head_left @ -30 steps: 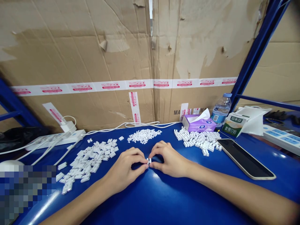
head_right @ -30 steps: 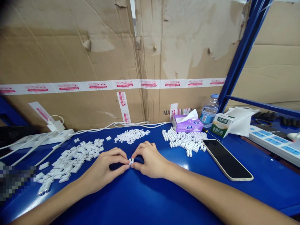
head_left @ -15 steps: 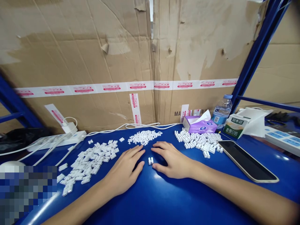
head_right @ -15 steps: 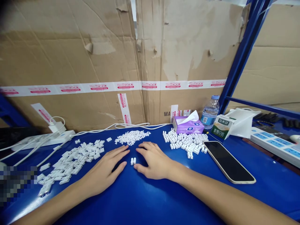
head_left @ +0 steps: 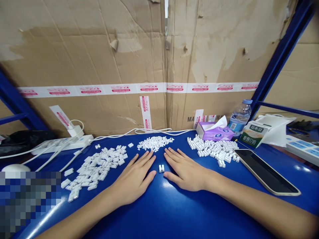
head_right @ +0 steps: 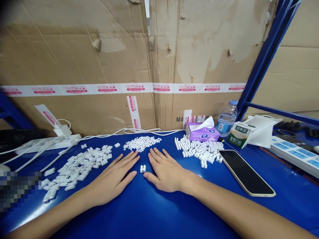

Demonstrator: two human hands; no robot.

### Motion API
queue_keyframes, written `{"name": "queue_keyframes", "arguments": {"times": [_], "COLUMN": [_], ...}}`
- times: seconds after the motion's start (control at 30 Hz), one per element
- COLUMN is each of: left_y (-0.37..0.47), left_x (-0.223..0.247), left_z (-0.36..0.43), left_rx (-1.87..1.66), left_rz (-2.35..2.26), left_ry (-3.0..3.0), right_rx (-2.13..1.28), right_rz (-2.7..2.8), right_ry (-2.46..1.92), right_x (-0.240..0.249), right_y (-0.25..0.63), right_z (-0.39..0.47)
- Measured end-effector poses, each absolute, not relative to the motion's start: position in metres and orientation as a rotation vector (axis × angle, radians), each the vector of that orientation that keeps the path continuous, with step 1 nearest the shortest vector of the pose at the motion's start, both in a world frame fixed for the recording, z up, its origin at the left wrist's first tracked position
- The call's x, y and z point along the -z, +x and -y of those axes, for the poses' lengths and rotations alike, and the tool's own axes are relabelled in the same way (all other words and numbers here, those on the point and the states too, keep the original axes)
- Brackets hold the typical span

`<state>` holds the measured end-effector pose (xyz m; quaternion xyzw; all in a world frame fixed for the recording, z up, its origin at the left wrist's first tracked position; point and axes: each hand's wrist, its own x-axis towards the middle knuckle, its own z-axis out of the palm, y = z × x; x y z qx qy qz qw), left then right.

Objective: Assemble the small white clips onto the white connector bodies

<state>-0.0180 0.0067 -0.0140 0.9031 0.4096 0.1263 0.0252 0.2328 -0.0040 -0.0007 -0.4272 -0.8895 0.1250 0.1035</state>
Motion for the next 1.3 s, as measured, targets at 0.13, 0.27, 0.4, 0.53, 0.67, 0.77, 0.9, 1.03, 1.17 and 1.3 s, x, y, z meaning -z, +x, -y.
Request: {"name": "queue_keyframes", "arguments": {"times": [0.13, 0.27, 0.4, 0.53, 0.67, 0.77, 0.9, 1.03, 1.17, 1.3], "left_y": [-0.019, -0.019, -0.019, -0.018, -0.017, -0.018, -0.019, -0.018, -0.017, -0.018], "left_x": [0.016, 0.017, 0.017, 0.014, 0.013, 0.015, 0.017, 0.014, 0.01, 0.011], "left_z": [-0.007, -0.007, -0.007, -0.006, -0.006, -0.007, -0.008, -0.007, -0.006, -0.006], "left_rx": [-0.405, -0.42, -0.384, -0.38, -0.358, -0.402, -0.43, -0.382, -0.343, -0.402], "left_rz": [-1.263, -1.266, -1.28, -1.281, -1.283, -1.267, -1.242, -1.267, -1.286, -1.264], "left_ry": [2.79, 2.793, 2.794, 2.793, 2.788, 2.791, 2.802, 2.792, 2.782, 2.793], "right_rx": [-0.353, -0.357, -0.35, -0.359, -0.332, -0.316, -0.33, -0.301, -0.193, -0.068], "right_rz": [2.63, 2.635, 2.65, 2.621, 2.552, 2.48, 2.457, 2.469, 2.516, 2.595], "right_ry": [-1.267, -1.273, -1.285, -1.257, -1.216, -1.072, -0.912, -0.898, -1.005, -1.22], "right_x": [0.001, -0.001, -0.001, 0.0, -0.003, -0.007, -0.01, -0.011, -0.018, -0.029], "right_y": [0.233, 0.232, 0.232, 0.233, 0.231, 0.227, 0.223, 0.224, 0.232, 0.25], "right_z": [0.004, 0.005, 0.005, 0.004, 0.005, 0.009, 0.012, 0.011, 0.002, -0.011]}}
